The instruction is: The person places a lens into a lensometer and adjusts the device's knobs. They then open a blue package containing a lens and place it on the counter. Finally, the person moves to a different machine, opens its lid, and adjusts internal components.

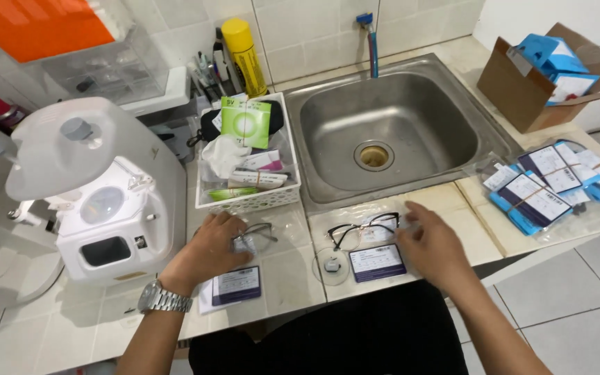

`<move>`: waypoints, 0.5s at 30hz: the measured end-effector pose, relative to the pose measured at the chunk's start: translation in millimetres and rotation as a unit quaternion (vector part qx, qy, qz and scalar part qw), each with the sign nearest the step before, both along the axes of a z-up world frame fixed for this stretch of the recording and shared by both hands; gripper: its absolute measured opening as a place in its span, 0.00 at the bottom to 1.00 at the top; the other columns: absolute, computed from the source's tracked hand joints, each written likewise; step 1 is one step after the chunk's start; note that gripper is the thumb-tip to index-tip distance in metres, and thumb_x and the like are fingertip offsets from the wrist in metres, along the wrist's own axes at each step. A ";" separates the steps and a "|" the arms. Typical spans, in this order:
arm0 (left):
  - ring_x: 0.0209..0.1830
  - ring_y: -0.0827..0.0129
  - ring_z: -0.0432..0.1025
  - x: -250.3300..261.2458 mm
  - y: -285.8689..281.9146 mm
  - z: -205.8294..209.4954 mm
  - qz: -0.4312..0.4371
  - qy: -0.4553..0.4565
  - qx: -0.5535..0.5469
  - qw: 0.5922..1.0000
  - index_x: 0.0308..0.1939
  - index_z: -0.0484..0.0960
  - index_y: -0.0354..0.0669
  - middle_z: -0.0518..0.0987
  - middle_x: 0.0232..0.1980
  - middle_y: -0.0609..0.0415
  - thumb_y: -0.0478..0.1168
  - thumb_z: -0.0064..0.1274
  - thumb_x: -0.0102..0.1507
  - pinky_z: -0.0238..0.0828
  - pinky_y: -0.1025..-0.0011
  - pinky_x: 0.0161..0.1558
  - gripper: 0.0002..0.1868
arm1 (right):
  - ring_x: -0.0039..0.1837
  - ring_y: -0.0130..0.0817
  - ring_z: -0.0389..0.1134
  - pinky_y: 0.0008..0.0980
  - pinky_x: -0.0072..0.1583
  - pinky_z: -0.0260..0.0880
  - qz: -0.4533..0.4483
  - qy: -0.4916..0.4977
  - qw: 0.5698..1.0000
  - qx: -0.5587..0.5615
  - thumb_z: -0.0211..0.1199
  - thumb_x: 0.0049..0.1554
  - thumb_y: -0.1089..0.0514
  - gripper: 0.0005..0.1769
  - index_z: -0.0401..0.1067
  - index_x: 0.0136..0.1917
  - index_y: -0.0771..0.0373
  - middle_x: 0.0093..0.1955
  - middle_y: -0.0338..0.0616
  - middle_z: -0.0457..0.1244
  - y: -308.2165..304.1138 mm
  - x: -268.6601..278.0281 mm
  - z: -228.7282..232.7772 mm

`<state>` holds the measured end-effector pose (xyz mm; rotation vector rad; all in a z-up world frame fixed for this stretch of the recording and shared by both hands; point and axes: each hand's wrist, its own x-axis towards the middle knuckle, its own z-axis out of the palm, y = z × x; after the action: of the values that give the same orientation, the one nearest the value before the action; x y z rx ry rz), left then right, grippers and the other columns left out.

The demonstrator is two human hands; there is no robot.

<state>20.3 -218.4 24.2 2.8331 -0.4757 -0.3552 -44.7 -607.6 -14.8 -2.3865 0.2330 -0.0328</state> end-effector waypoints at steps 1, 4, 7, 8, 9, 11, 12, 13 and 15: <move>0.58 0.54 0.72 2.8 -0.2 -5.5 0.003 -0.001 0.013 1.000 0.58 0.81 0.45 0.79 0.53 0.50 0.53 0.67 0.53 0.74 0.60 0.57 0.32 | 0.59 0.57 0.72 0.52 0.57 0.75 0.009 0.020 1.000 0.017 0.63 0.56 0.55 0.35 0.63 0.76 0.62 0.65 0.59 0.67 5.6 2.9 0.1; 0.62 0.55 0.68 7.7 -3.3 -12.5 0.014 0.011 0.065 0.998 0.56 0.78 0.52 0.76 0.55 0.54 0.62 0.64 0.51 0.70 0.58 0.61 0.34 | 0.59 0.57 0.73 0.51 0.55 0.75 0.035 -0.001 0.998 0.050 0.61 0.56 0.57 0.33 0.66 0.74 0.61 0.63 0.59 0.68 16.5 12.3 -12.5; 0.65 0.61 0.59 13.2 -5.6 -17.4 -0.021 0.012 0.055 0.998 0.63 0.73 0.55 0.72 0.63 0.60 0.58 0.58 0.56 0.57 0.60 0.68 0.33 | 0.47 0.29 0.72 0.32 0.55 0.70 0.034 -0.001 0.989 0.143 0.59 0.58 0.56 0.29 0.66 0.73 0.53 0.62 0.39 0.69 18.5 13.9 -26.4; 0.65 0.61 0.59 11.6 -13.3 -14.6 -0.032 0.015 0.057 0.998 0.63 0.73 0.55 0.72 0.63 0.60 0.58 0.58 0.56 0.57 0.60 0.68 0.33 | 0.47 0.29 0.72 0.32 0.55 0.70 0.023 0.000 0.989 0.145 0.59 0.58 0.56 0.29 0.66 0.73 0.53 0.62 0.39 0.69 12.1 10.8 -24.4; 0.69 0.57 0.57 10.4 -20.0 -11.3 -0.039 0.005 0.063 0.997 0.68 0.67 0.53 0.68 0.67 0.56 0.59 0.58 0.58 0.56 0.55 0.69 0.38 | 0.46 0.29 0.69 0.31 0.53 0.69 0.024 -0.033 0.988 0.150 0.59 0.58 0.56 0.27 0.68 0.71 0.53 0.62 0.37 0.68 6.4 9.6 -21.7; 0.72 0.52 0.55 7.5 -33.5 -6.9 -0.052 -0.003 0.070 0.996 0.74 0.61 0.51 0.64 0.72 0.52 0.60 0.57 0.59 0.55 0.51 0.69 0.43 | 0.45 0.28 0.66 0.30 0.50 0.67 0.018 -0.066 0.986 0.155 0.60 0.58 0.57 0.25 0.70 0.69 0.54 0.63 0.35 0.68 -13.7 6.2 -10.1; 0.71 0.52 0.57 5.7 -40.6 -5.9 -0.065 -0.047 0.042 0.996 0.73 0.62 0.51 0.66 0.71 0.52 0.59 0.57 0.60 0.56 0.49 0.68 0.41 | 0.49 0.28 0.68 0.28 0.50 0.71 -0.022 -0.090 0.986 0.141 0.58 0.58 0.62 0.24 0.71 0.68 0.53 0.66 0.38 0.67 -28.3 3.8 -1.0; 0.70 0.52 0.59 2.8 -47.1 -4.7 -0.076 -0.090 0.014 0.993 0.72 0.64 0.50 0.67 0.69 0.52 0.58 0.57 0.60 0.56 0.48 0.67 0.39 | 0.52 0.29 0.70 0.26 0.50 0.74 -0.060 -0.114 0.984 0.126 0.57 0.58 0.68 0.24 0.73 0.66 0.52 0.69 0.41 0.66 -42.6 1.9 8.6; 0.71 0.53 0.58 -5.5 -69.4 7.1 -0.090 -0.088 -0.022 0.992 0.72 0.64 0.48 0.66 0.71 0.51 0.56 0.56 0.62 0.55 0.49 0.68 0.37 | 0.59 0.40 0.67 0.37 0.60 0.64 -0.120 -0.204 0.972 0.004 0.60 0.58 0.64 0.22 0.74 0.66 0.57 0.67 0.47 0.67 -104.8 -2.7 -6.4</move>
<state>14.8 -287.9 31.3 2.7983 -0.7673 -0.1235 -47.4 -712.4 -21.3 -2.2697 0.3190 -0.6276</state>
